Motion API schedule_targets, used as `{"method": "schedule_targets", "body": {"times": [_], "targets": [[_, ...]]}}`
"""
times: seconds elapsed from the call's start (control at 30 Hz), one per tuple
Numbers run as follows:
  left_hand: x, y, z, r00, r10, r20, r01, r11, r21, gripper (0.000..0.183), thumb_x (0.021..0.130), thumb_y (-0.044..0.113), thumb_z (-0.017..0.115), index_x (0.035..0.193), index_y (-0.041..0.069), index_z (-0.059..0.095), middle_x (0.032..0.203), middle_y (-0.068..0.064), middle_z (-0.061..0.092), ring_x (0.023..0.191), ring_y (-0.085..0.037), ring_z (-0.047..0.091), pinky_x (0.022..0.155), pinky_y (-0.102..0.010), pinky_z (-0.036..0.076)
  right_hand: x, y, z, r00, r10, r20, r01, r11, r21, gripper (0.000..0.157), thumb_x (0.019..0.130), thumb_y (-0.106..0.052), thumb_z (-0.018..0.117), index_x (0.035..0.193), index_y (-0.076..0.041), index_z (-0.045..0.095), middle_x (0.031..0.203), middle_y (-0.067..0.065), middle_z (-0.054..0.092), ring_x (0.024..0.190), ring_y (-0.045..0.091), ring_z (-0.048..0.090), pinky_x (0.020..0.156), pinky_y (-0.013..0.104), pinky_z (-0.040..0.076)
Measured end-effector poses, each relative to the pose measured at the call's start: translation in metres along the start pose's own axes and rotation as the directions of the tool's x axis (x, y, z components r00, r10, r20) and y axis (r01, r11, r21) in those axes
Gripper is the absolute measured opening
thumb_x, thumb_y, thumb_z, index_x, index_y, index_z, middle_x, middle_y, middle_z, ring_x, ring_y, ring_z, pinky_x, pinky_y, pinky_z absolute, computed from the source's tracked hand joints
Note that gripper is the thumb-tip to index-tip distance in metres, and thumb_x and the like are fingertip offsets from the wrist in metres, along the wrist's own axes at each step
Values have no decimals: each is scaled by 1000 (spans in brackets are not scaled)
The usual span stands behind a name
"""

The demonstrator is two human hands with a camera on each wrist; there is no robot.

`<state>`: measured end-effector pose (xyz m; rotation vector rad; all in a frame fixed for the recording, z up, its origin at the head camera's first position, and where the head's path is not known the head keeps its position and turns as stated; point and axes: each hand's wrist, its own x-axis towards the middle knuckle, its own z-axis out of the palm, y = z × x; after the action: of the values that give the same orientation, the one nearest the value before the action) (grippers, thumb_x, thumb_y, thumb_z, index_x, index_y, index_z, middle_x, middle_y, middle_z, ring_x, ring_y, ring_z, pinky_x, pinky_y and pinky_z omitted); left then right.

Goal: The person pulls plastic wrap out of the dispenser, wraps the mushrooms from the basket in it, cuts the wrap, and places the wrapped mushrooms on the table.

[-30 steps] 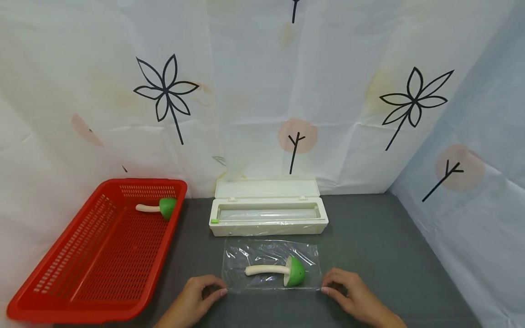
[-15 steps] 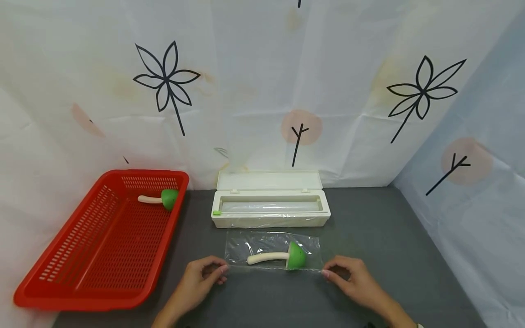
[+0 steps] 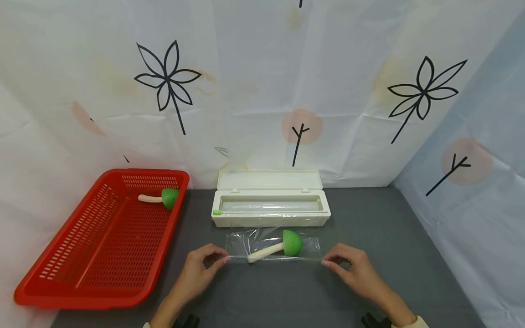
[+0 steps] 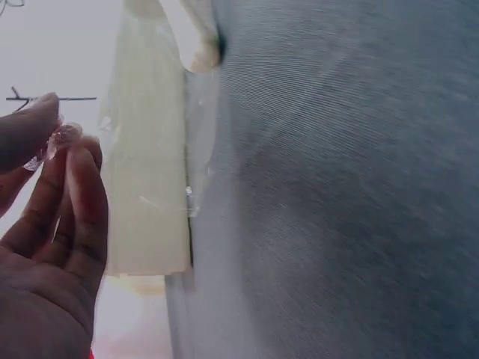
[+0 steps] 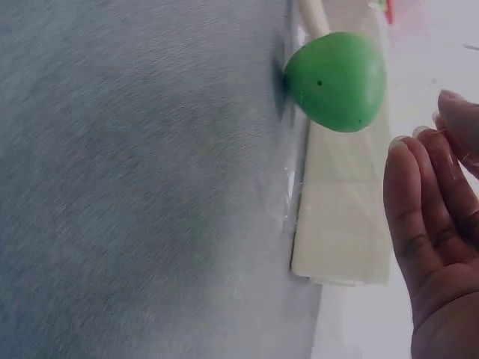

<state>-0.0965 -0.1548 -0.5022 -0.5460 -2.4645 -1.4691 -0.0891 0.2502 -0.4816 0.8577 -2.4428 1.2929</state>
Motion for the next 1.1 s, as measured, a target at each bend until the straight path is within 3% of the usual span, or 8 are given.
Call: {"method": "schedule_targets", "body": {"times": [0.17,0.3,0.4,0.47,0.57,0.67,0.83,1.1], "targets": [[15,-5,0,989,-143,28,146,982,-120,6,88,8,79,94,10,77,83,5,71,74,-8,65,68,-26,54,10,6,-5,986,169,-2,-168,980,105,20,88,4,74,97,-14,76,89,-3,70,79,8,66,69,25,56],[27,-9,3,956,-293,12,288,930,-230,12,91,10,77,99,2,77,89,-5,74,81,-11,67,74,-25,54,23,13,-5,966,259,-15,-256,961,107,12,91,1,73,98,-7,77,91,-1,71,80,8,66,70,26,55],[37,-10,8,933,-360,-25,339,898,-280,14,93,11,75,102,0,76,92,-9,73,83,-13,67,75,-25,54,32,20,-3,958,281,-56,-278,959,59,8,93,-3,72,99,-6,77,92,1,72,79,9,65,70,27,54],[43,-10,12,931,-363,-43,333,889,-313,15,94,10,73,103,-3,74,92,-14,72,82,-16,69,75,-27,56,38,23,-1,956,276,-95,-275,961,20,7,93,-4,72,98,-6,77,93,3,72,80,10,64,71,29,53],[51,-10,19,944,-324,-61,281,887,-366,16,97,7,69,104,-7,69,87,-20,68,74,-21,71,67,-34,60,47,26,3,950,272,-152,-276,961,-4,6,94,-4,72,98,-6,76,97,4,71,85,9,64,75,31,53],[57,-10,24,951,-298,-85,248,896,-367,13,99,5,66,105,-6,66,79,-20,65,62,-22,69,56,-38,59,55,28,7,935,313,-166,-305,949,74,7,96,-5,69,98,0,73,96,8,70,87,9,66,77,32,56],[61,-10,30,945,-305,-117,261,921,-290,6,101,9,64,104,3,65,70,-14,61,49,-19,62,43,-40,54,59,33,15,916,386,-112,-341,894,292,16,102,-3,60,102,13,62,85,24,67,73,21,71,67,37,60],[60,-17,34,959,-276,-60,267,954,-134,5,107,16,54,110,12,56,73,-15,58,46,-18,61,40,-36,53,56,37,26,889,453,-65,-420,864,276,17,108,-9,51,107,7,53,80,21,63,68,32,69,56,41,59]]}}
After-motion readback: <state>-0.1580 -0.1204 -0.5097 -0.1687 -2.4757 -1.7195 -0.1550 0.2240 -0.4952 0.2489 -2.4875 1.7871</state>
